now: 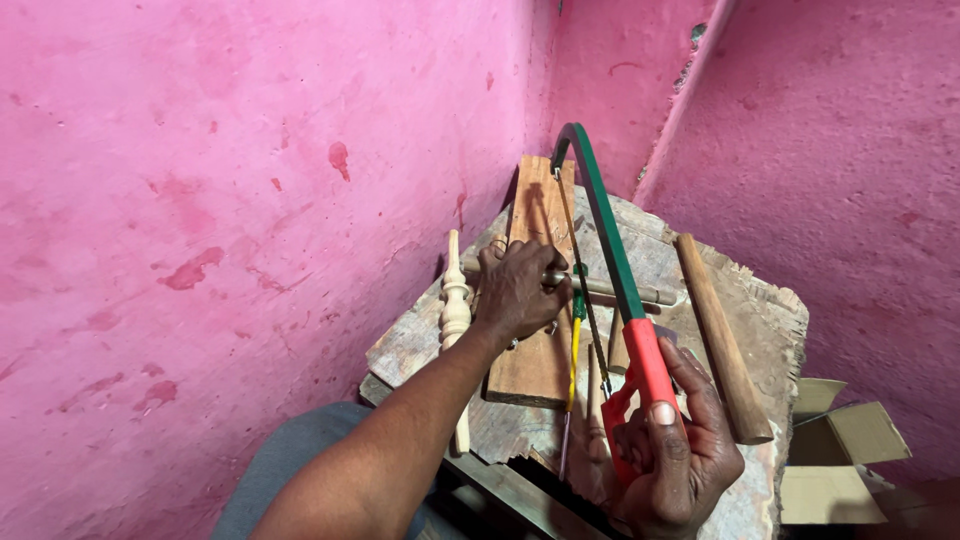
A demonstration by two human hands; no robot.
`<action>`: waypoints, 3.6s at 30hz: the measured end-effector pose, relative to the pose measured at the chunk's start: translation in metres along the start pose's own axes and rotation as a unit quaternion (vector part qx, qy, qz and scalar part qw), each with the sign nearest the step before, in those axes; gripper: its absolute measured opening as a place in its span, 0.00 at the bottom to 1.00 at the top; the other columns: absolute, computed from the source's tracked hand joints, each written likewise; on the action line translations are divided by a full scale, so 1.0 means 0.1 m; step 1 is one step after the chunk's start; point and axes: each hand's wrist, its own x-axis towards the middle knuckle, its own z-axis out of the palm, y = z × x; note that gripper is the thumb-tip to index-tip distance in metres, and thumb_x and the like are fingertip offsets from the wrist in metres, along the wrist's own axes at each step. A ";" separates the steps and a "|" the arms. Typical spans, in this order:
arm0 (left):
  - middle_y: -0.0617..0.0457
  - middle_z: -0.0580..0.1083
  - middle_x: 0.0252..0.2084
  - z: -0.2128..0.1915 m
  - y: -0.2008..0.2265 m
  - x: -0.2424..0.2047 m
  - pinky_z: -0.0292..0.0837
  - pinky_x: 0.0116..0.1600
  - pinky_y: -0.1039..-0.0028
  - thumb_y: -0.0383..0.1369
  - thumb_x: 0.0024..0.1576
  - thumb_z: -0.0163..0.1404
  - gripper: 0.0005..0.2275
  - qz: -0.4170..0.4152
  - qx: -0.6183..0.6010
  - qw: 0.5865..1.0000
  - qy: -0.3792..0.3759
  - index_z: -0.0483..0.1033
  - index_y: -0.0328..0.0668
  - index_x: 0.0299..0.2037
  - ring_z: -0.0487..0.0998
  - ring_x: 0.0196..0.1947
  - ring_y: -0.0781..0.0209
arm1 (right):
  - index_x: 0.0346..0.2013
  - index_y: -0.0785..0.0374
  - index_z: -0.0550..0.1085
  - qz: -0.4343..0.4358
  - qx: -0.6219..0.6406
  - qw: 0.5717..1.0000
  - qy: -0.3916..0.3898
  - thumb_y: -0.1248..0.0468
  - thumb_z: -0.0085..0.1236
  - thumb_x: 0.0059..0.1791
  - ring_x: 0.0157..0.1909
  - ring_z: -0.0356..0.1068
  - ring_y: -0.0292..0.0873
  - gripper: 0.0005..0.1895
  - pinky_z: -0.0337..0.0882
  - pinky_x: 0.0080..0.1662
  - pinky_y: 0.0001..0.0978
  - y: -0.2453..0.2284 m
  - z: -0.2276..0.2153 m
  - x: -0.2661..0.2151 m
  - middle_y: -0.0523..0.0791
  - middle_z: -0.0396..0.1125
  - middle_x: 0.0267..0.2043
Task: The person uses a hand saw to cut a small wooden dowel resting on a wooden board. The person holds the dowel steady with their left hand while sawing with their right hand.
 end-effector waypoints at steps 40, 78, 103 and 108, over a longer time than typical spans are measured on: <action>0.55 0.75 0.41 0.04 -0.11 0.06 0.47 0.63 0.43 0.29 0.54 0.56 0.10 0.052 -0.046 0.998 0.011 0.77 0.49 0.45 0.72 0.50 0.54 | 0.61 0.76 0.71 -0.010 -0.041 0.999 0.034 0.66 0.45 0.53 0.19 0.53 0.26 0.24 0.51 0.22 0.20 0.17 0.22 0.14 0.50 0.70 0.34; 0.54 0.75 0.41 0.13 -0.24 0.10 0.47 0.65 0.41 0.23 0.53 0.53 0.12 0.052 -0.026 0.998 0.002 0.78 0.45 0.46 0.73 0.49 0.55 | 0.61 0.76 0.70 -0.036 -0.080 0.995 0.041 0.65 0.44 0.53 0.19 0.55 0.27 0.24 0.54 0.21 0.19 0.10 0.31 -0.11 0.54 0.72 0.43; 0.55 0.74 0.42 0.13 -0.21 0.12 0.50 0.62 0.45 0.23 0.52 0.53 0.11 0.058 -0.028 0.998 -0.002 0.78 0.44 0.44 0.73 0.49 0.54 | 0.63 0.75 0.70 -0.015 -0.077 0.996 0.033 0.64 0.44 0.54 0.19 0.54 0.27 0.25 0.52 0.21 0.20 0.13 0.21 -0.12 0.52 0.72 0.37; 0.53 0.74 0.42 0.15 -0.26 0.12 0.49 0.63 0.39 0.23 0.51 0.53 0.12 0.080 -0.043 0.996 0.019 0.78 0.42 0.45 0.73 0.49 0.52 | 0.60 0.76 0.70 -0.052 -0.087 0.995 0.025 0.65 0.43 0.54 0.19 0.54 0.27 0.23 0.53 0.22 0.20 0.22 0.30 0.04 0.48 0.70 0.40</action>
